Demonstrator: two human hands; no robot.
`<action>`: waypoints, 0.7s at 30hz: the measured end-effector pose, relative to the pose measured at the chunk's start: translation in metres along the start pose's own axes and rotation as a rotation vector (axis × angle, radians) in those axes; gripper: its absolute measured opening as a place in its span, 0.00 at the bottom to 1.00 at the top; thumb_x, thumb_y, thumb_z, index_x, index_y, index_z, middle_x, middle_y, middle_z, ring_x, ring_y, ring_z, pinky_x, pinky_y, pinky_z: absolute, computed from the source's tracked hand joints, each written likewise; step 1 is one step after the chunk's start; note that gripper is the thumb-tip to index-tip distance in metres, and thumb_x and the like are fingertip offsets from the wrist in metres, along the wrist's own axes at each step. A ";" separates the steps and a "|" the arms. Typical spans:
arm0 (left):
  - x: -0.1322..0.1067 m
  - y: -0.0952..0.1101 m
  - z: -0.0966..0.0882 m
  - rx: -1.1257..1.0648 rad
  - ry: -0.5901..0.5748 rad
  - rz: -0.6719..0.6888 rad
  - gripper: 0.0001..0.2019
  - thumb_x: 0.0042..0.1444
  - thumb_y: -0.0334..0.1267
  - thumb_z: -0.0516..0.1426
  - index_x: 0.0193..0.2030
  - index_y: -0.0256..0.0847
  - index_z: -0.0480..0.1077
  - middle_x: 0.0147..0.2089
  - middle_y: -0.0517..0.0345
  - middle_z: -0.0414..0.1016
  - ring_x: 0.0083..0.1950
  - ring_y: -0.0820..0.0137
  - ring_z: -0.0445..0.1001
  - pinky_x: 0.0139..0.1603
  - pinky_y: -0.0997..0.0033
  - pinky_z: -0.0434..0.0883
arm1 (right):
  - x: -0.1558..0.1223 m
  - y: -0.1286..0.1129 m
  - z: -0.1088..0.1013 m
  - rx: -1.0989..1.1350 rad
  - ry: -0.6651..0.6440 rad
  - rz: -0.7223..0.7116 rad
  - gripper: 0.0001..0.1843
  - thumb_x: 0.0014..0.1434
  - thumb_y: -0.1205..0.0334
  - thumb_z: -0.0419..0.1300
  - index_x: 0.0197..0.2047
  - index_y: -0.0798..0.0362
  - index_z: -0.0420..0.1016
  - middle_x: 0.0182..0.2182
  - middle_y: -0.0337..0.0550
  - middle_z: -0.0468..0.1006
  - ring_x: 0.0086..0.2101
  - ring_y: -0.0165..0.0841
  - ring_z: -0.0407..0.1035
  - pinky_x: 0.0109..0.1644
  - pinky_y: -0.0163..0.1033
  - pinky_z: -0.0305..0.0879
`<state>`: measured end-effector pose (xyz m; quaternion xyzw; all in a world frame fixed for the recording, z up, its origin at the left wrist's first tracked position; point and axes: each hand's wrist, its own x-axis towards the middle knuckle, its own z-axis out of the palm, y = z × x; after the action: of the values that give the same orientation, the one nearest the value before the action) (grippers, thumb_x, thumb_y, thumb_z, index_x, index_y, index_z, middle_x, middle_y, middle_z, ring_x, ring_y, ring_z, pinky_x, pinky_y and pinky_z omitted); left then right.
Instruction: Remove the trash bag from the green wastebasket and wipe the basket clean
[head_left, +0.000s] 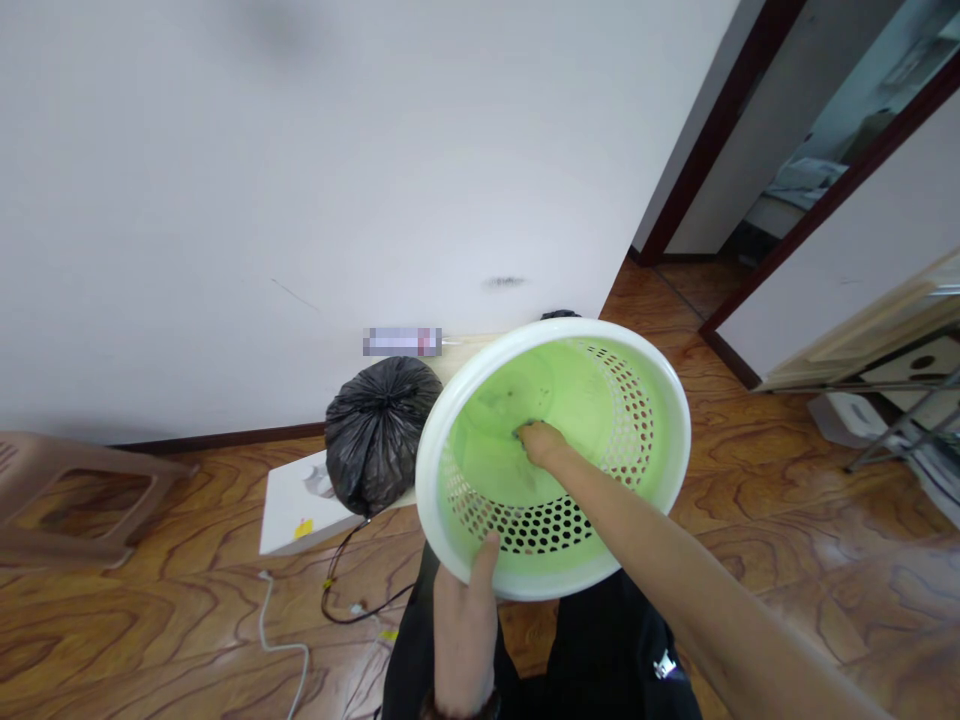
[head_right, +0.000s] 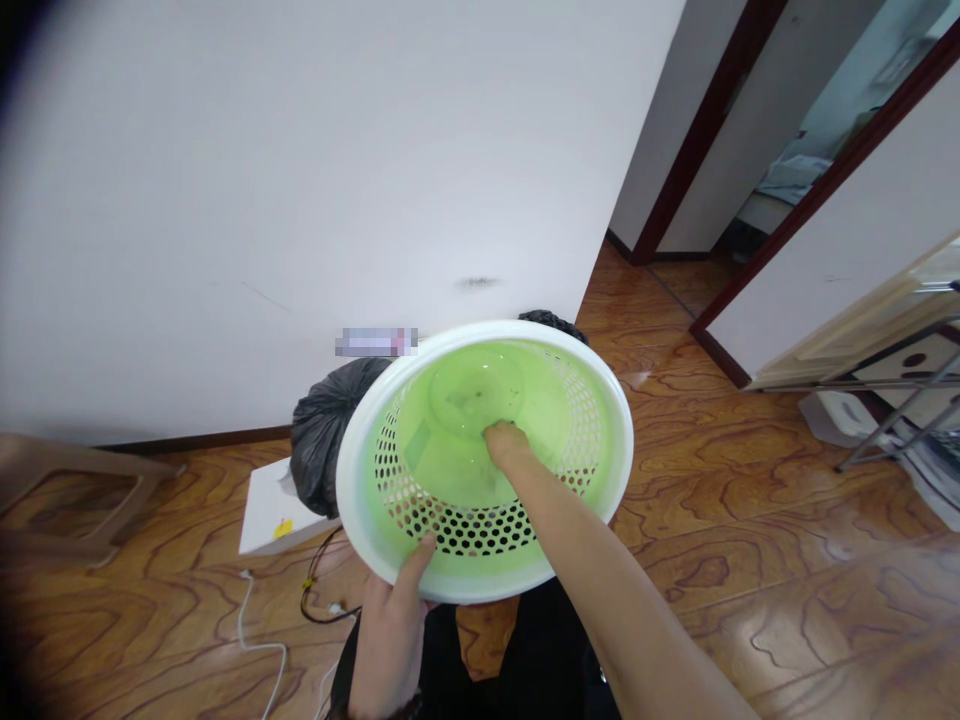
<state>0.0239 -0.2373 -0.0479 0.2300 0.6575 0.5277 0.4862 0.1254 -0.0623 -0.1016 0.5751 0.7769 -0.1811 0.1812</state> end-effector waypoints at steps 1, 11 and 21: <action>0.000 0.000 0.000 0.001 -0.005 -0.004 0.31 0.45 0.40 0.57 0.59 0.40 0.61 0.47 0.48 0.76 0.50 0.51 0.72 0.48 0.51 0.70 | 0.000 0.000 0.000 0.000 -0.001 0.000 0.18 0.60 0.57 0.54 0.51 0.55 0.65 0.48 0.47 0.68 0.44 0.36 0.67 0.45 0.47 0.66; -0.004 -0.001 0.000 0.006 -0.018 0.003 0.34 0.42 0.38 0.57 0.60 0.39 0.60 0.47 0.50 0.76 0.51 0.50 0.70 0.48 0.51 0.71 | 0.001 0.003 0.002 0.002 0.008 0.001 0.17 0.60 0.57 0.54 0.51 0.55 0.66 0.48 0.47 0.68 0.44 0.36 0.67 0.45 0.47 0.66; -0.003 0.002 0.009 -0.041 0.015 0.010 0.35 0.47 0.49 0.57 0.62 0.40 0.57 0.47 0.48 0.76 0.52 0.50 0.70 0.49 0.52 0.69 | 0.004 0.004 0.005 -0.002 0.015 -0.004 0.18 0.60 0.57 0.54 0.51 0.55 0.65 0.48 0.48 0.68 0.44 0.36 0.67 0.46 0.47 0.66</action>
<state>0.0327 -0.2351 -0.0440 0.2192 0.6491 0.5452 0.4831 0.1285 -0.0601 -0.1085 0.5747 0.7796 -0.1763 0.1755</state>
